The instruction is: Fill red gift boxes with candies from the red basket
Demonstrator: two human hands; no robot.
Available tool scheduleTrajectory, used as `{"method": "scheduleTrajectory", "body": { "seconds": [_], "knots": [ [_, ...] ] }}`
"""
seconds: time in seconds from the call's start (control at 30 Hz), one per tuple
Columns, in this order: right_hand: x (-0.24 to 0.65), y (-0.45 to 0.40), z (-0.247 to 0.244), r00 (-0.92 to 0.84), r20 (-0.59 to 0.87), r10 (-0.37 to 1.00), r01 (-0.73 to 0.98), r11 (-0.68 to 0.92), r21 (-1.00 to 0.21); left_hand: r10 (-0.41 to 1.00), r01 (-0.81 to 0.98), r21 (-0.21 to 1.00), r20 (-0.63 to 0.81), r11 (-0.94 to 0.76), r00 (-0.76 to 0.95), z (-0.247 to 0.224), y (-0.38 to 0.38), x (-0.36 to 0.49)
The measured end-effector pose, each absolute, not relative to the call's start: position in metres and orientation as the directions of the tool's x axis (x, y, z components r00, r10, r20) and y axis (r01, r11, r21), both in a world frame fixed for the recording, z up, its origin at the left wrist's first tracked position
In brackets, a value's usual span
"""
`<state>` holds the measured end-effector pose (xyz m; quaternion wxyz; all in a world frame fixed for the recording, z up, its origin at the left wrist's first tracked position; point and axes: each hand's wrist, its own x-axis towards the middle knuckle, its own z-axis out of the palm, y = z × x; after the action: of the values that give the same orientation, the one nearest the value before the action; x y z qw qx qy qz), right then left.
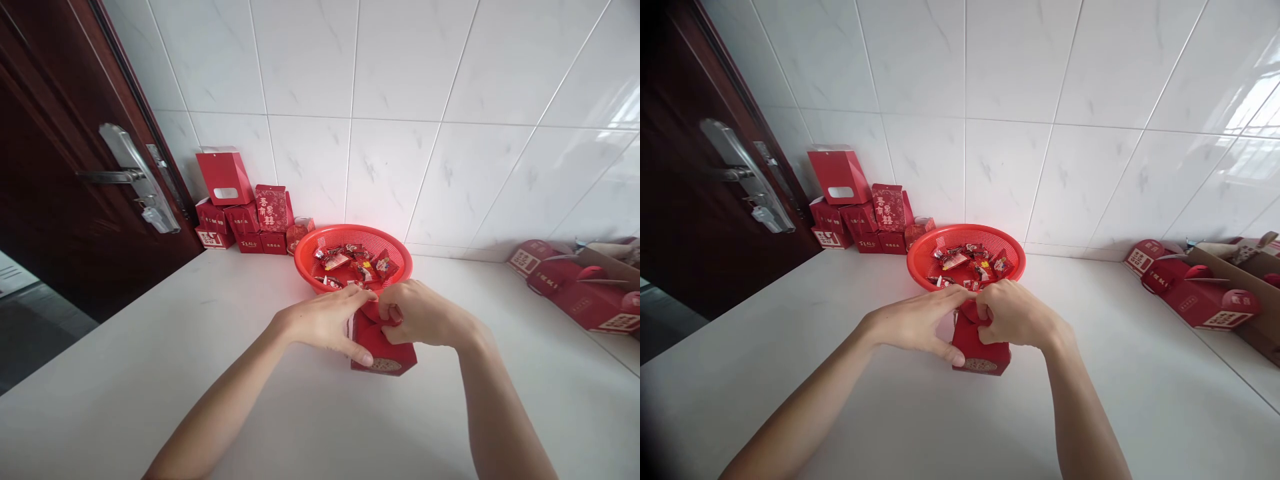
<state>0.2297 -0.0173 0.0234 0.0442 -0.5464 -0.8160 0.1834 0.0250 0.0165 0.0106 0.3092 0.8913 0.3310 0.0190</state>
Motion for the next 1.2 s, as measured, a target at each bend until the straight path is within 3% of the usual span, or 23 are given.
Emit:
{"method": "scheduleTrajectory", "body": {
  "seconds": [0.53, 1.2],
  "knots": [
    [0.228, -0.017, 0.025, -0.406, -0.145, 0.902, 0.875, 0.338, -0.347, 0.561, 0.513, 0.548, -0.093, -0.661, 0.823, 0.011, 0.022, 0.028],
    [0.212, 0.004, 0.001, -0.437, -0.262, 0.861, 0.896, 0.389, -0.215, 0.577, 0.631, 0.469, -0.276, -0.618, 0.769, -0.014, 0.031, 0.035]
  ]
}}
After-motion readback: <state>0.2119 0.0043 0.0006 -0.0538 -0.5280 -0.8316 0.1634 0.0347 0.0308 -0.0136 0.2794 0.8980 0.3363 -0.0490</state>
